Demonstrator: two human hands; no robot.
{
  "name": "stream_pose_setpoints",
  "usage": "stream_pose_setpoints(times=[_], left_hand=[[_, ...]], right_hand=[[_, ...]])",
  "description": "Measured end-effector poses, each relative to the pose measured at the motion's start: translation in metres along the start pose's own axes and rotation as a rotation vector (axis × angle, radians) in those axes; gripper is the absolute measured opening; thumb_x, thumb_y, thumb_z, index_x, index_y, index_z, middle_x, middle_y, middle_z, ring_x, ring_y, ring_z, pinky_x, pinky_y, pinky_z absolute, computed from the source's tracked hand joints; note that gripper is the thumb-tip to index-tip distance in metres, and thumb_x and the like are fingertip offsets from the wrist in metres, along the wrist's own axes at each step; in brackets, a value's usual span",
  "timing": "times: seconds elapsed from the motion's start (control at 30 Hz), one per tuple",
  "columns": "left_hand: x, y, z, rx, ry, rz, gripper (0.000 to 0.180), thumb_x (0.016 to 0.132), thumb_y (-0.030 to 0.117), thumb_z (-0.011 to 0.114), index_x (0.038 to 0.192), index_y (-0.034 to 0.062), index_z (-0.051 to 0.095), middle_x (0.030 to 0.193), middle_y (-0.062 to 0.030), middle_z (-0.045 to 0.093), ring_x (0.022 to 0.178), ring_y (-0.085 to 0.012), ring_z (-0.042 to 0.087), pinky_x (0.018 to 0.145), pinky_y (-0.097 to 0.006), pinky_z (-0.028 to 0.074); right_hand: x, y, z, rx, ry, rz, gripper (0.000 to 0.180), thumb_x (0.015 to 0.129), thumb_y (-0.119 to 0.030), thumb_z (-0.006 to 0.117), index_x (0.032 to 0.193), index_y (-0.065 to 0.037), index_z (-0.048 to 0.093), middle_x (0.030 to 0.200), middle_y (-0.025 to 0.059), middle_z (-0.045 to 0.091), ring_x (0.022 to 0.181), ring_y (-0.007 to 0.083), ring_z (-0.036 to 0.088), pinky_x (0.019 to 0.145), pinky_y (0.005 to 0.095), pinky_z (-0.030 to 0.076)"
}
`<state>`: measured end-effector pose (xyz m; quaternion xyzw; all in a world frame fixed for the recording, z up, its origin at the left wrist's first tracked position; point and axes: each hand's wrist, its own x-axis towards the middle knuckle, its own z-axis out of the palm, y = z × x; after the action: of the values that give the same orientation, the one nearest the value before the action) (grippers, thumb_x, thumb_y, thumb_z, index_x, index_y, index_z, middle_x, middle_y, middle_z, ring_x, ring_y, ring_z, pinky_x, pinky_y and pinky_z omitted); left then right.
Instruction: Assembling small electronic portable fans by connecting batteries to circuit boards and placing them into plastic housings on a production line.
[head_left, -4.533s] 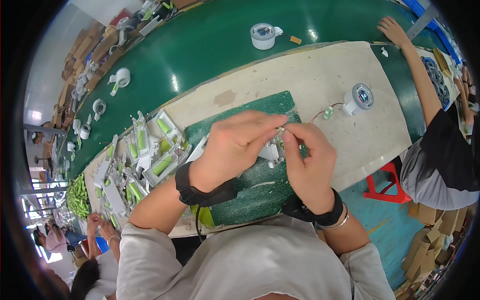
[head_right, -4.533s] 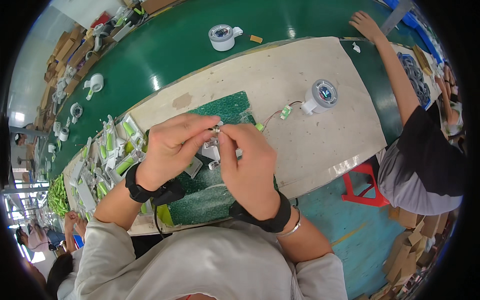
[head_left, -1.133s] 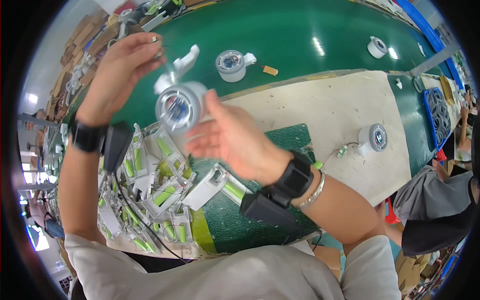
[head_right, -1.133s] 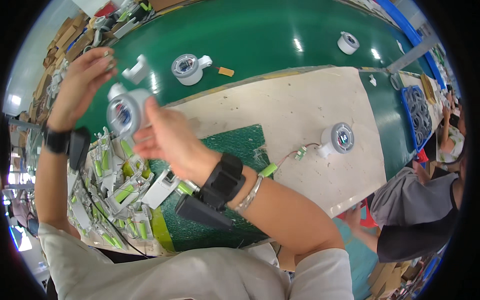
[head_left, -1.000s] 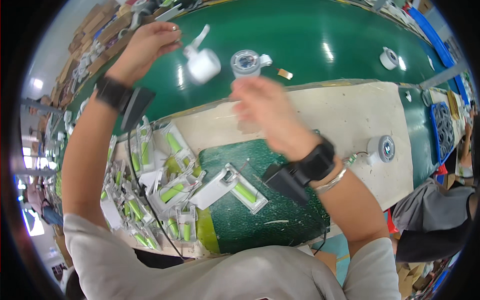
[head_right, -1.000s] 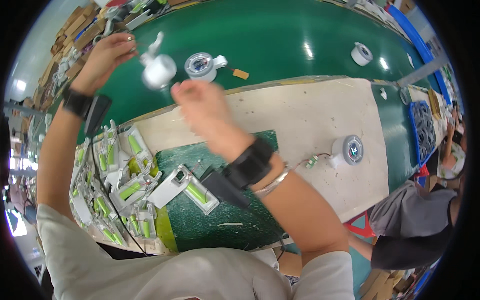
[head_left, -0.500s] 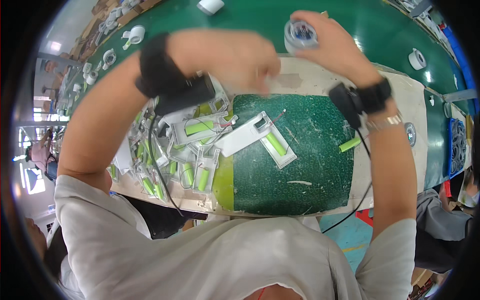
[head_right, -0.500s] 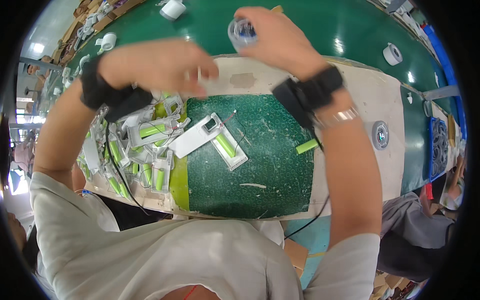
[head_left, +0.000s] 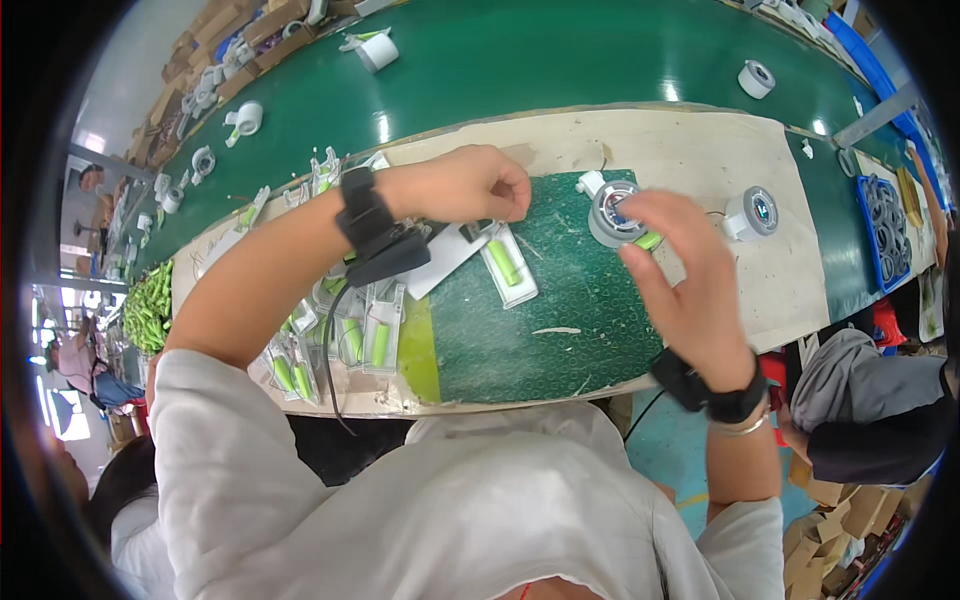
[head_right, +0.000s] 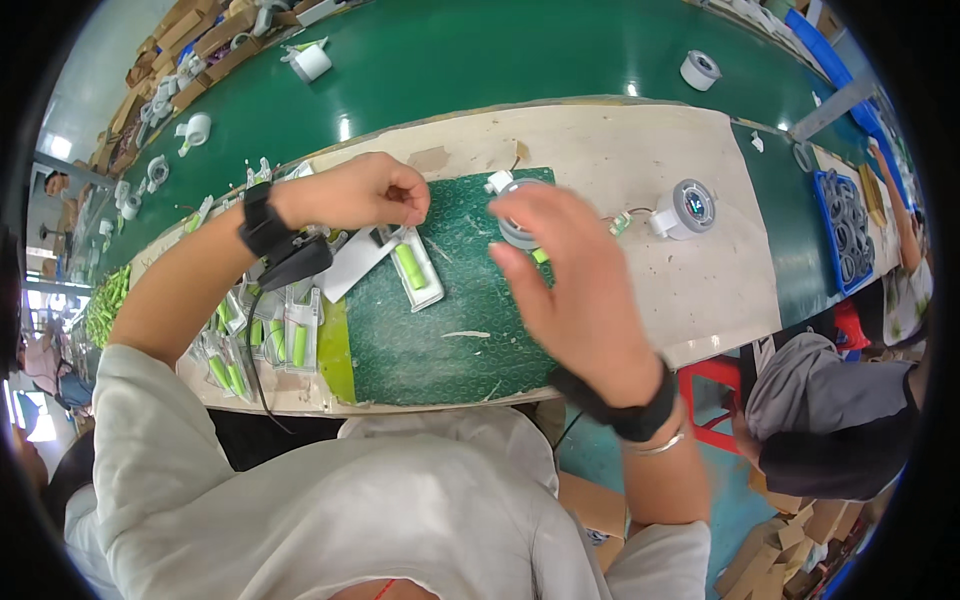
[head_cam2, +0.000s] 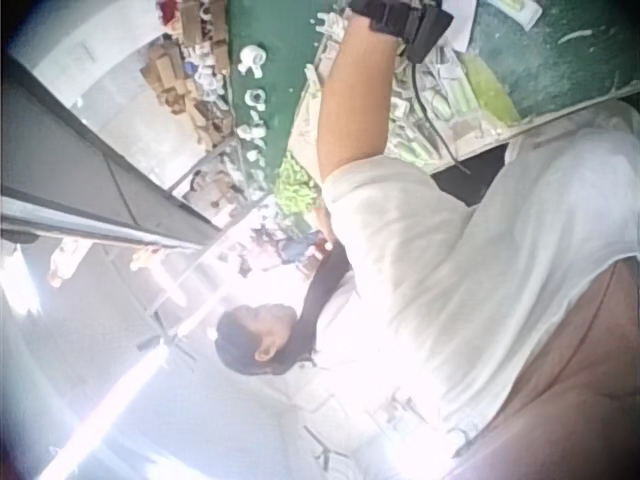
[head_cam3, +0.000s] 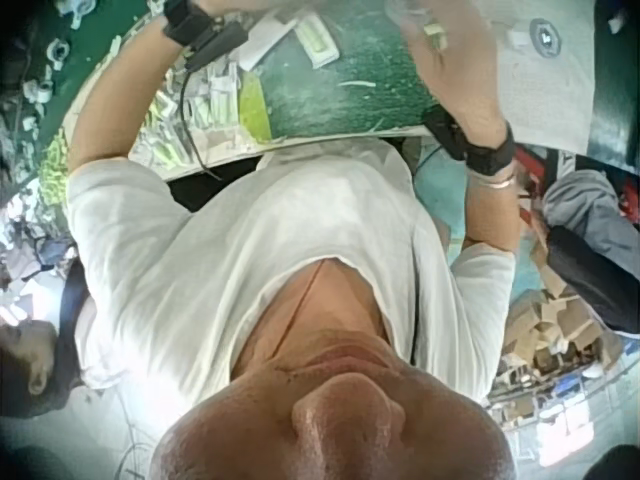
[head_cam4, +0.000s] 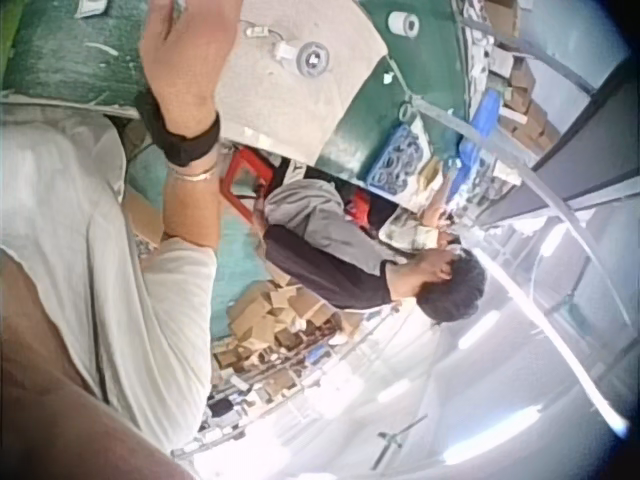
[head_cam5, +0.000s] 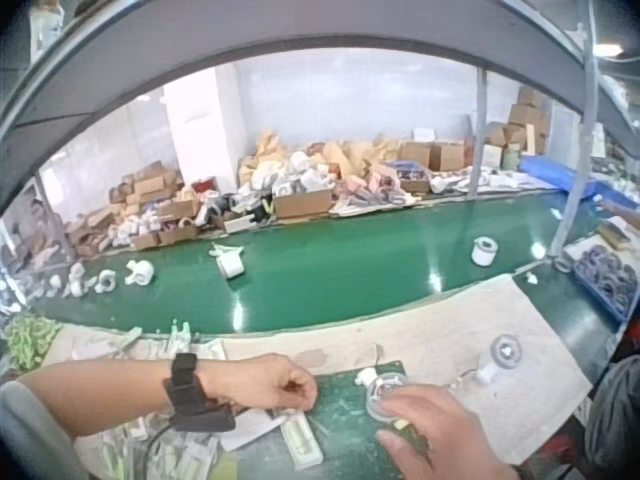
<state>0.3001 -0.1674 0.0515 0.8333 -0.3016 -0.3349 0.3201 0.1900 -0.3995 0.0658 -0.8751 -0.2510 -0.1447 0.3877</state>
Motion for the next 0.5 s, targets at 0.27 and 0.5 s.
stream_pose_setpoints(times=[0.27, 0.5], left_hand=[[-0.025, 0.040, 0.013, -0.235, 0.122, 0.218, 0.007, 0.078, 0.003, 0.063, 0.085, 0.0029, 0.064, 0.085, -0.0019, 0.056, 0.077, -0.0108, 0.053, 0.073, -0.024, 0.043], [-0.010, 0.047, 0.018, -0.571, 0.065, 0.081, 0.009, 0.077, 0.003, 0.064, 0.086, 0.0007, 0.064, 0.086, -0.0031, 0.061, 0.084, -0.0098, 0.056, 0.077, -0.023, 0.044]], right_hand=[[-0.002, -0.008, 0.070, 0.632, 0.197, 0.289, 0.020, 0.081, -0.010, 0.060, 0.099, 0.000, 0.059, 0.089, 0.0055, 0.061, 0.079, 0.0117, 0.056, 0.066, 0.0243, 0.043], [-0.003, 0.001, 0.056, 1.198, 0.091, 0.611, 0.012, 0.080, -0.008, 0.063, 0.087, 0.002, 0.063, 0.074, -0.0011, 0.059, 0.065, 0.0041, 0.050, 0.057, 0.0182, 0.039]])
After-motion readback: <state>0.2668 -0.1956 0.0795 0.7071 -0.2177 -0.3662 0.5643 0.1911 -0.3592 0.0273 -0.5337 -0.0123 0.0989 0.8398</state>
